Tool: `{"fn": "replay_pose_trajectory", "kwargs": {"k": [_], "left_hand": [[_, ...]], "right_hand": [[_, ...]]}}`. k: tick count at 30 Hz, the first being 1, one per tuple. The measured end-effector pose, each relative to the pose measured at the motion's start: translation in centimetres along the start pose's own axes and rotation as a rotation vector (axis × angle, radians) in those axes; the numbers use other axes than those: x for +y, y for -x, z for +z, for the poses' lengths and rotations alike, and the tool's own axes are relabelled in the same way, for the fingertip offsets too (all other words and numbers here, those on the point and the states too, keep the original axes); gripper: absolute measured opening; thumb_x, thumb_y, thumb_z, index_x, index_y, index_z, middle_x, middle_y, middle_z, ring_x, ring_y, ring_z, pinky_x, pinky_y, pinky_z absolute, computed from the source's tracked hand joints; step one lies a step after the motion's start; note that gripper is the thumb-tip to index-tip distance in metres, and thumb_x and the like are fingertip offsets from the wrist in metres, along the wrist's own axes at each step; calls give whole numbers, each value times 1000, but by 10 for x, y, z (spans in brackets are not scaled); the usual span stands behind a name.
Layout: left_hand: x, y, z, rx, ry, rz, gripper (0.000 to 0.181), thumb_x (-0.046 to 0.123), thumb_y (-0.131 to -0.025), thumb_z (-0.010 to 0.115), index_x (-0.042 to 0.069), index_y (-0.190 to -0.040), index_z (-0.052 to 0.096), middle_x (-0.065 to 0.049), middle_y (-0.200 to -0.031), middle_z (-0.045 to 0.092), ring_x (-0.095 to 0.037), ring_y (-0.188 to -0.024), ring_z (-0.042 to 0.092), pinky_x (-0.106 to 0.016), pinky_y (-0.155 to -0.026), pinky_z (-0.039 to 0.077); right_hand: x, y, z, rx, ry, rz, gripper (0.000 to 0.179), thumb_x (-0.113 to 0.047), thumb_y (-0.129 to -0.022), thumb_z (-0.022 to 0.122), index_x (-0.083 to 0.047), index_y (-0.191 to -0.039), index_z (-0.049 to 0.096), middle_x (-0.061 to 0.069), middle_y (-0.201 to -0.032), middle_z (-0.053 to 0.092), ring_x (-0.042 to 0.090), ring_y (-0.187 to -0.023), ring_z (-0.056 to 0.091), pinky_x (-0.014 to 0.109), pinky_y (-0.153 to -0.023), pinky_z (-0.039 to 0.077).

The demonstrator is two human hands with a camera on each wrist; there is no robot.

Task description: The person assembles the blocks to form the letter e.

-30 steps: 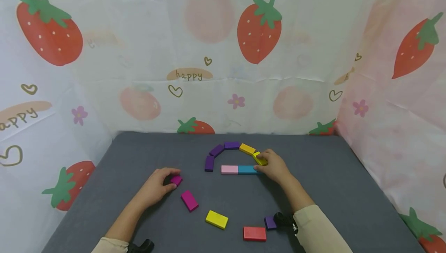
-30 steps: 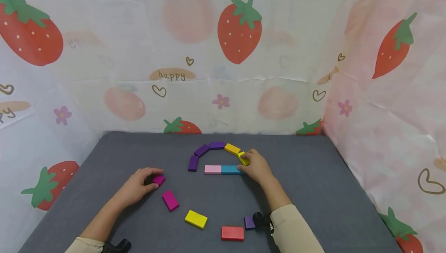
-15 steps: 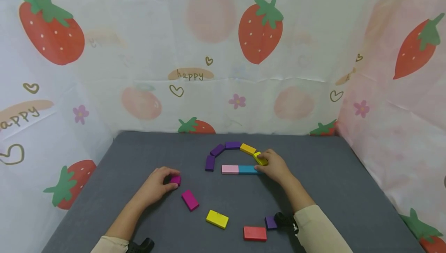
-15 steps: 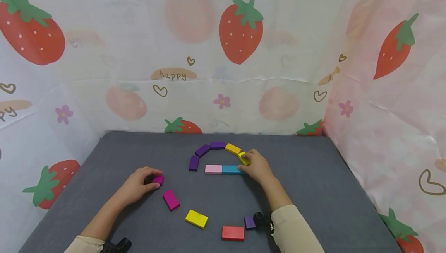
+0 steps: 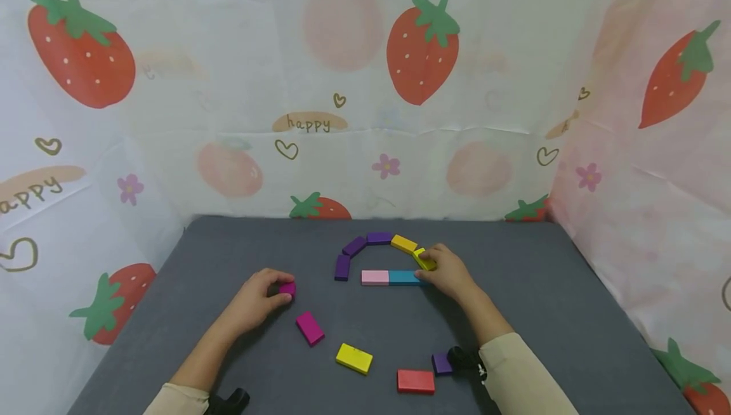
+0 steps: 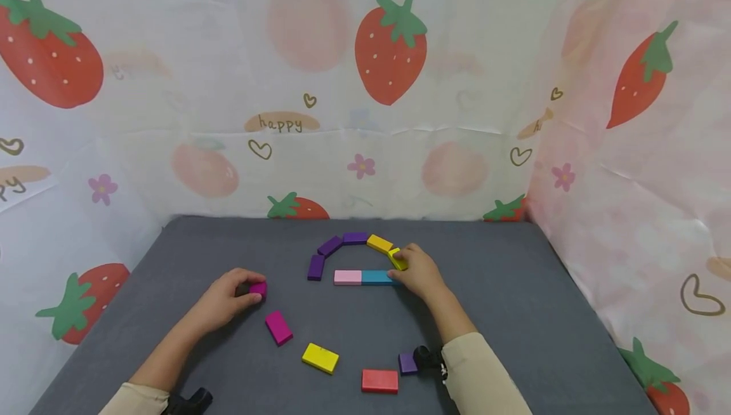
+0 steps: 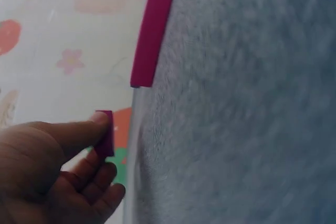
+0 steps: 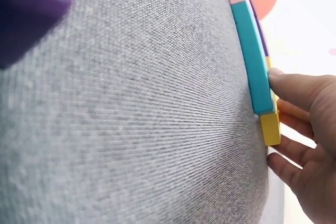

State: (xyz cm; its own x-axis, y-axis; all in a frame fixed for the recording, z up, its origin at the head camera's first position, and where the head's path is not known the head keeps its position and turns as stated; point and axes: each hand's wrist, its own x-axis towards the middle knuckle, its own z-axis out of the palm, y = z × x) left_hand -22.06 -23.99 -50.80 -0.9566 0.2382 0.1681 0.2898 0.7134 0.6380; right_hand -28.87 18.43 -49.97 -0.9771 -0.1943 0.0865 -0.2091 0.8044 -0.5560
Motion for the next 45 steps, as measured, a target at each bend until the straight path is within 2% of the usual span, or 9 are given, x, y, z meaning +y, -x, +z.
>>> {"fn": "replay_pose_trajectory", "kwargs": {"k": [6,15,26,37,45], "left_hand": [[16,-12,-7,-33,4,28,30,16,-93,76,10,-123,72,-10,-120,66,-30,-113,59,-48,-91,49],[37,-27,-8,-81,32,25,35,19,-95,74,8,-128,69,-7,-120,65,-27,-112,60,-46,-93,50],[50,-48,3,-118,4,73,37,20,-94,75,9,-129,69,-5,-123,65,-24,-114,60,-46,-97,51],[67,-72,17,-134,49,41,34,20,-94,76,12,-127,71,-5,-122,65,-24,-114,61,-44,-96,52],[74,-86,30,-152,46,33,31,20,-93,78,15,-123,73,-5,-120,66,-23,-111,61,-44,-98,51]], "right_hand": [[0,0,-1,-3,6,6,46,-25,-91,80,-3,-130,68,12,-127,61,31,-114,60,51,-103,49],[0,0,-1,-10,21,-1,46,-25,-91,80,-3,-130,68,12,-127,61,32,-114,61,51,-102,50],[0,0,-1,-21,2,1,46,-25,-91,79,-3,-130,68,11,-127,61,32,-116,61,51,-103,49],[3,0,-1,-14,9,4,46,-26,-91,79,-4,-131,68,11,-128,61,32,-116,60,51,-103,49],[2,0,-1,-11,10,-8,47,-26,-91,80,-3,-130,68,12,-127,61,32,-117,60,51,-104,49]]}}
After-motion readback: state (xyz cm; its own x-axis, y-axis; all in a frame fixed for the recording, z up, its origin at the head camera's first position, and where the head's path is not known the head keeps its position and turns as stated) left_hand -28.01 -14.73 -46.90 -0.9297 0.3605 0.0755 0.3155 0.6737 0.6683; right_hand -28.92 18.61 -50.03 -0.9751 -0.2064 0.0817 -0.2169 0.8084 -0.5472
